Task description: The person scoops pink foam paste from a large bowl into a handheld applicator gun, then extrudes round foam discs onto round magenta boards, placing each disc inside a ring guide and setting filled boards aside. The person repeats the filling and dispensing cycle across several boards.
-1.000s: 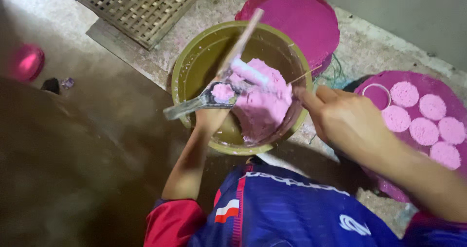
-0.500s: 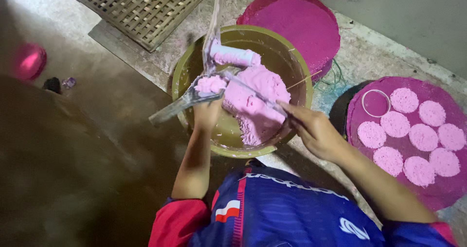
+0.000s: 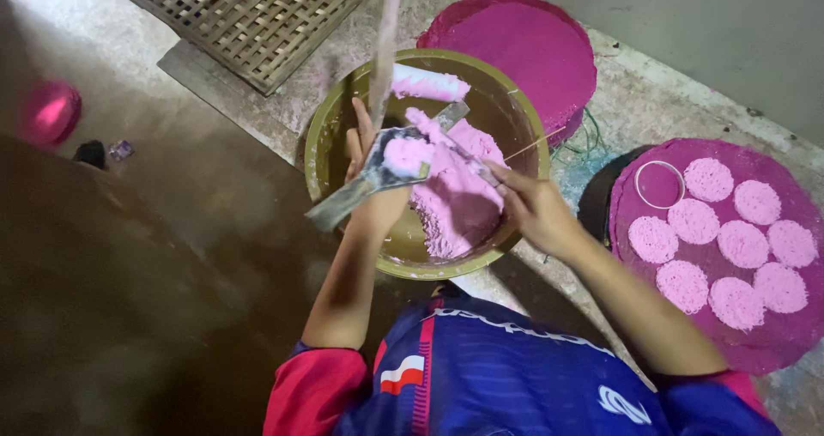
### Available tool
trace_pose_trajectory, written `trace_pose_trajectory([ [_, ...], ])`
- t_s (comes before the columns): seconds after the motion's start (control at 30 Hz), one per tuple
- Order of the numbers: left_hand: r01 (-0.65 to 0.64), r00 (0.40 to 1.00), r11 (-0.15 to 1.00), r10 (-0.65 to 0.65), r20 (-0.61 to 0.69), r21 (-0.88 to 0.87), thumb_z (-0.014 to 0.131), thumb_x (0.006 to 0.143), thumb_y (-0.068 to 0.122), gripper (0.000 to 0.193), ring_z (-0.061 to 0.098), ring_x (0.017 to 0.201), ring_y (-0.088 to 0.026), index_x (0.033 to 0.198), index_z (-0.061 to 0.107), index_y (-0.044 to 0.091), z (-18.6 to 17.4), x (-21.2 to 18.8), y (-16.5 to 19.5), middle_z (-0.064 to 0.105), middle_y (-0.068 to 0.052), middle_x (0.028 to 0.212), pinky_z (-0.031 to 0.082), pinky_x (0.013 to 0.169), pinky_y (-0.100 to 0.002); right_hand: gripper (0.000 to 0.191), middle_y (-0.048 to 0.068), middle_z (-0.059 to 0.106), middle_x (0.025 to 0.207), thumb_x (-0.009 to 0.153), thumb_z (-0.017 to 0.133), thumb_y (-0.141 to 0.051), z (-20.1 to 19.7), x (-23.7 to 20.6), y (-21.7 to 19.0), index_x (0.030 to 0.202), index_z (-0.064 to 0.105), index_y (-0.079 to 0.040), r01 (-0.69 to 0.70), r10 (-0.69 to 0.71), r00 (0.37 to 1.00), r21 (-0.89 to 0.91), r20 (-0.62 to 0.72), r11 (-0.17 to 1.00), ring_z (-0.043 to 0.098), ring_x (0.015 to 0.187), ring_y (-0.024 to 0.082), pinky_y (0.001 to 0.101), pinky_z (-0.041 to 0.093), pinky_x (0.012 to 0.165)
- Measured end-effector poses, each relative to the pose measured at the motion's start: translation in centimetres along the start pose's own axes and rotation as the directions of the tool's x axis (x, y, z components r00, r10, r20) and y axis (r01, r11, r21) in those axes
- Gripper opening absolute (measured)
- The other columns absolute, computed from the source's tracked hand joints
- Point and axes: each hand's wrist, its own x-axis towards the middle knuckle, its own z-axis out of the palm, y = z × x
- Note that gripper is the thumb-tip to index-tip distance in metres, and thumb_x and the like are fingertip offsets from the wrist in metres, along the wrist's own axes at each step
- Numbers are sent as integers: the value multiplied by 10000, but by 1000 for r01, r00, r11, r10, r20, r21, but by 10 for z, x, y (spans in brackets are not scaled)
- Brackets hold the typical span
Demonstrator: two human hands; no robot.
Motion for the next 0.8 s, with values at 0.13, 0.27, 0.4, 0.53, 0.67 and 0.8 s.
trace_pose_trajectory([
  [0.13,-20,999,1000,20,-36,4,774,865,306,654,493,1320,-424,1421,544,50,3,2,0,143,-271,1696,560,968,-479,478,269,647,747,987,565,-45,26,-9,-3,1460,584,-113,-231,235,961,-49,145,972,646,589,259,394,527,622],
  [0.27,15,999,1000,-15,-29,-11,743,873,376,817,618,1132,-361,1542,381,79,-8,4,-16,380,-233,1561,585,878,-446,414,220,707,843,979,591,-130,-5,-4,-22,1390,632,-167,-184,197,942,-72,273,980,668,550,240,414,565,610],
  [0.4,127,955,992,-128,268,21,536,1007,476,844,706,924,-292,1686,174,129,-14,3,-21,595,-130,1348,606,780,-401,321,102,791,827,962,628,-326,-70,45,-43,1271,710,-302,-260,427,804,-402,412,878,689,589,272,441,545,604],
  [0.53,-107,986,983,125,115,-147,758,795,390,905,681,1019,-356,1547,342,108,7,-20,-7,620,-205,1278,570,850,-438,292,78,737,879,1012,560,-289,-45,66,-70,1295,630,-299,127,453,689,-710,565,693,719,769,259,428,568,631],
  [0.67,-411,911,882,403,-84,-229,731,913,316,679,678,1169,-335,1495,449,110,30,-41,-7,618,-196,1351,554,995,-431,205,73,645,866,908,574,-212,-13,40,-94,1035,622,-59,615,-173,782,-695,599,373,705,773,247,364,573,609],
  [0.8,-168,979,918,197,46,-360,667,980,336,433,748,1126,-252,1379,598,185,15,-44,-23,691,-119,1286,583,1001,-360,200,62,613,834,824,598,-169,-60,28,-109,996,616,-68,511,-64,829,-705,556,492,697,704,229,369,579,567],
])
